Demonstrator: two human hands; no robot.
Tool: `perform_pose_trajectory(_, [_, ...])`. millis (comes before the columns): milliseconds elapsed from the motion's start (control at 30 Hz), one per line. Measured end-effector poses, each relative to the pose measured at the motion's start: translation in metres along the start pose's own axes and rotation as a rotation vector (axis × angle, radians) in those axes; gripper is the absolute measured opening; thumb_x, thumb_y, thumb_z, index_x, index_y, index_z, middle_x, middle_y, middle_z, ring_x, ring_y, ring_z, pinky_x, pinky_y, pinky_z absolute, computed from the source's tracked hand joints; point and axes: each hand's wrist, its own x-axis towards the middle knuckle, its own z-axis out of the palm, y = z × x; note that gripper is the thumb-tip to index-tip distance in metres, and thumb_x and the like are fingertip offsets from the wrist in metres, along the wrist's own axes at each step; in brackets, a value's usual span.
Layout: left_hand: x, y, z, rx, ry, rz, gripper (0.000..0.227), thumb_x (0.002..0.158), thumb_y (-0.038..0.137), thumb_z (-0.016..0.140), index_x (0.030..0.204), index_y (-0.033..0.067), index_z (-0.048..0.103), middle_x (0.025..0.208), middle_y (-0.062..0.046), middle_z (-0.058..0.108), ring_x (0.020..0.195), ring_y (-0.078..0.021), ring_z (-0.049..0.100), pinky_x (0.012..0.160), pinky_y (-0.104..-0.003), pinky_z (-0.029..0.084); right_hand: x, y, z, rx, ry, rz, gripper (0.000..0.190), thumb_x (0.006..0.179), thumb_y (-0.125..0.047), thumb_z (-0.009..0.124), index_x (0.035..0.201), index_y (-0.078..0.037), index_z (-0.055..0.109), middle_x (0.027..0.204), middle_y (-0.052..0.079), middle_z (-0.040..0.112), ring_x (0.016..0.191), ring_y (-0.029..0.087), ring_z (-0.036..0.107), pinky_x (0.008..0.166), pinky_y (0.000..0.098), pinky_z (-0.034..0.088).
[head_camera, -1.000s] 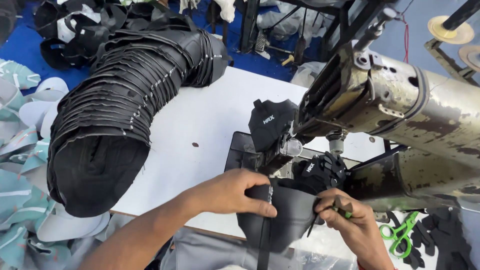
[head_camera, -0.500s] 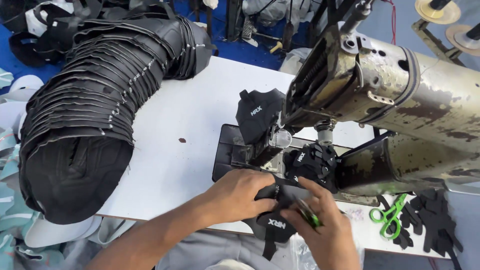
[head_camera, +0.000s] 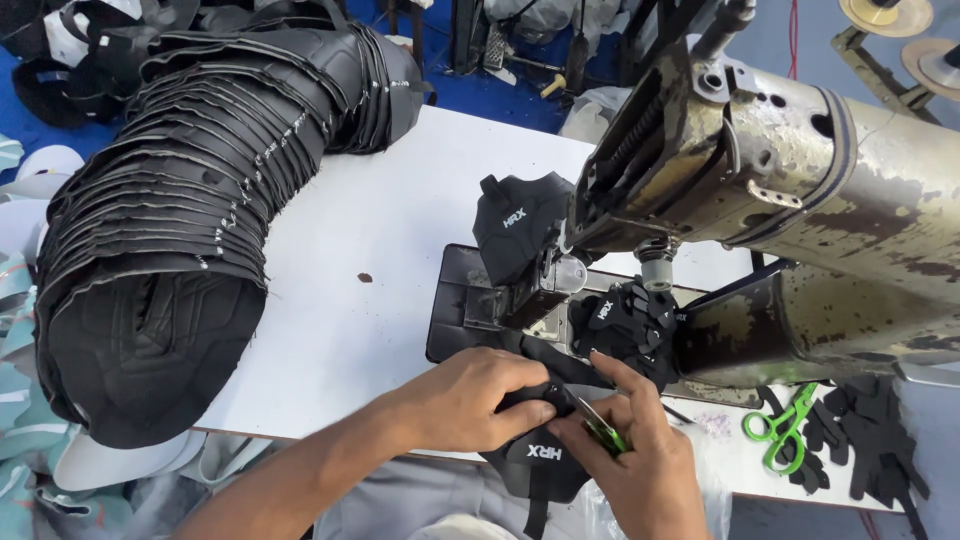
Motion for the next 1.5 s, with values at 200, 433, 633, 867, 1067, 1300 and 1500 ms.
perform_pose_trajectory(200, [-0.001, -0.004, 0.001, 0.016, 0.013, 0.049, 0.027, 0.095, 0.025, 0.065, 0.091, -0.0008, 0.062, 0.081, -0.017, 0.064, 0.077, -0.0365, 0.065, 0.068, -0.046, 0.048, 0.001, 0.013, 0.004, 0.036, 0.030, -0.055, 0.073, 0.068, -0.011, 0.088, 0.135, -0.010, 0.059, 0.072, 0.003, 0.078, 0.066, 0.008, 0.072, 0.062, 0.0237, 0.056])
perform_pose_trajectory(433, [-0.005, -0.003, 0.003, 0.001, -0.011, 0.034, 0.029, 0.097, 0.028, 0.065, 0.091, -0.0006, 0.064, 0.081, -0.015, 0.065, 0.076, -0.0354, 0.065, 0.066, -0.045, 0.049, 0.024, 0.012, -0.031, -0.096, -0.108, -0.500, 0.046, 0.081, -0.024, 0.081, 0.120, -0.004, 0.071, 0.117, 0.014, 0.072, 0.104, 0.023, 0.070, 0.083, 0.0354, 0.055])
perform_pose_trajectory(633, [-0.003, -0.007, 0.008, -0.020, 0.049, 0.025, 0.030, 0.093, 0.030, 0.068, 0.094, 0.0003, 0.069, 0.083, -0.014, 0.070, 0.077, -0.0322, 0.069, 0.066, -0.042, 0.052, 0.029, 0.010, -0.035, -0.132, -0.426, -0.110, 0.060, 0.070, -0.040, 0.087, 0.120, -0.010, 0.073, 0.101, 0.006, 0.080, 0.089, 0.020, 0.071, 0.072, 0.0345, 0.058])
perform_pose_trajectory(867, [-0.001, 0.000, 0.004, -0.030, 0.014, -0.053, 0.030, 0.091, 0.030, 0.068, 0.093, 0.0002, 0.071, 0.078, -0.013, 0.070, 0.069, -0.0272, 0.068, 0.063, -0.039, 0.052, 0.027, 0.014, -0.033, -0.125, -0.383, -0.015, 0.056, 0.072, -0.043, 0.087, 0.116, -0.011, 0.075, 0.093, 0.006, 0.076, 0.080, 0.019, 0.074, 0.070, 0.0347, 0.057])
perform_pose_trajectory(1067, [0.001, -0.006, 0.005, -0.058, -0.025, -0.047, 0.032, 0.092, 0.032, 0.068, 0.095, 0.0009, 0.073, 0.077, -0.012, 0.071, 0.065, -0.0218, 0.067, 0.061, -0.037, 0.051, 0.026, 0.018, -0.032, -0.139, -0.364, -0.134, 0.061, 0.065, -0.043, 0.088, 0.115, -0.010, 0.075, 0.092, 0.006, 0.081, 0.084, 0.018, 0.072, 0.069, 0.0336, 0.057])
perform_pose_trajectory(1300, [0.007, -0.004, 0.005, -0.069, -0.033, -0.091, 0.031, 0.092, 0.032, 0.067, 0.097, 0.0021, 0.074, 0.076, -0.013, 0.071, 0.064, -0.0235, 0.066, 0.061, -0.037, 0.051, 0.028, -0.001, -0.034, -0.185, -0.357, 0.052, 0.060, 0.066, -0.046, 0.090, 0.112, -0.011, 0.074, 0.082, 0.008, 0.080, 0.067, 0.021, 0.075, 0.059, 0.0364, 0.056])
perform_pose_trajectory(1500, [0.010, -0.011, 0.010, 0.087, 0.120, 0.073, 0.031, 0.095, 0.031, 0.067, 0.093, 0.0005, 0.068, 0.082, -0.016, 0.068, 0.078, -0.0330, 0.067, 0.068, -0.043, 0.051, 0.034, -0.007, -0.038, -0.180, -0.346, -0.076, 0.062, 0.067, -0.044, 0.090, 0.114, -0.009, 0.072, 0.077, 0.010, 0.077, 0.062, 0.019, 0.073, 0.058, 0.0349, 0.055])
